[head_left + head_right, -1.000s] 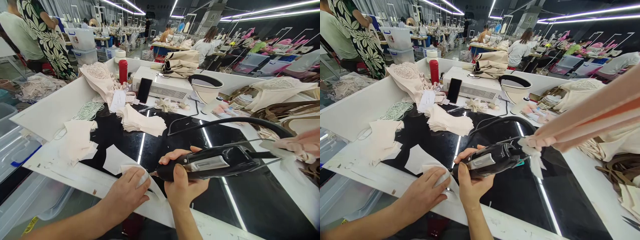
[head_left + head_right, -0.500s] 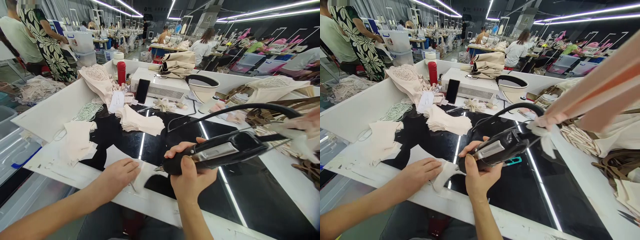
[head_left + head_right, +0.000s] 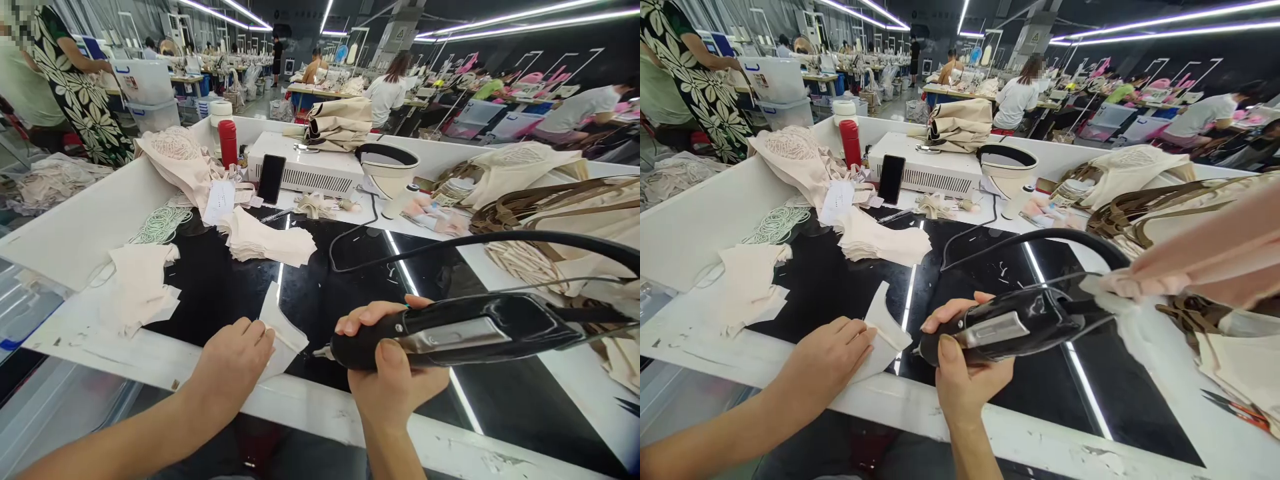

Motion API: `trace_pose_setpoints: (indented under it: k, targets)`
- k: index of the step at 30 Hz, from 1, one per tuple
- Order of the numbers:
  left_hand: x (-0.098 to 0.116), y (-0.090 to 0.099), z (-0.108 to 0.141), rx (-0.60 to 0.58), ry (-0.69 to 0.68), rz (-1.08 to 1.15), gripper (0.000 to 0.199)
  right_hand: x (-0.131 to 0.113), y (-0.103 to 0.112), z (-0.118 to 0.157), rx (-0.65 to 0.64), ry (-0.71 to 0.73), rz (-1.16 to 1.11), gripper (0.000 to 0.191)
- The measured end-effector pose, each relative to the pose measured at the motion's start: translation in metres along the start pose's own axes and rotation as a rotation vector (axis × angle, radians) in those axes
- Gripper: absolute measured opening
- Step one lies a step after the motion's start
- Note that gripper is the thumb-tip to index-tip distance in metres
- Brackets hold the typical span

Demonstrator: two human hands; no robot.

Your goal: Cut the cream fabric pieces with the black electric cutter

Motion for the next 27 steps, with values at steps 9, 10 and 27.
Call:
trace_pose_setpoints:
  k: [9, 10, 27]
  targets:
    - [0.018, 0.001, -0.023, 0.077, -0.257, 0.266, 0.021, 0.016, -0.001, -0.004, -0.009, 0.006, -0.005, 0.039]
    - [0.021, -0.001, -0.025, 0.082, -0.283, 0.279, 0.019, 0.018, 0.0, -0.003, -0.012, 0.002, 0.0, 0.04]
    - [0.008, -0.021, -0.021, 0.095, -0.277, 0.318, 0.019, 0.018, 0.0, 0.001, -0.036, 0.001, 0.008, 0.042]
Point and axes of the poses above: each hand's wrist, its own z-axis away from the middle knuckle, its own y-axis out of the back of the hand, x = y × z, the point moved 4 cm from there along -z, towards the middle knuckle, and after that the axes turned 1 degree about y, right-handed, at the moved point
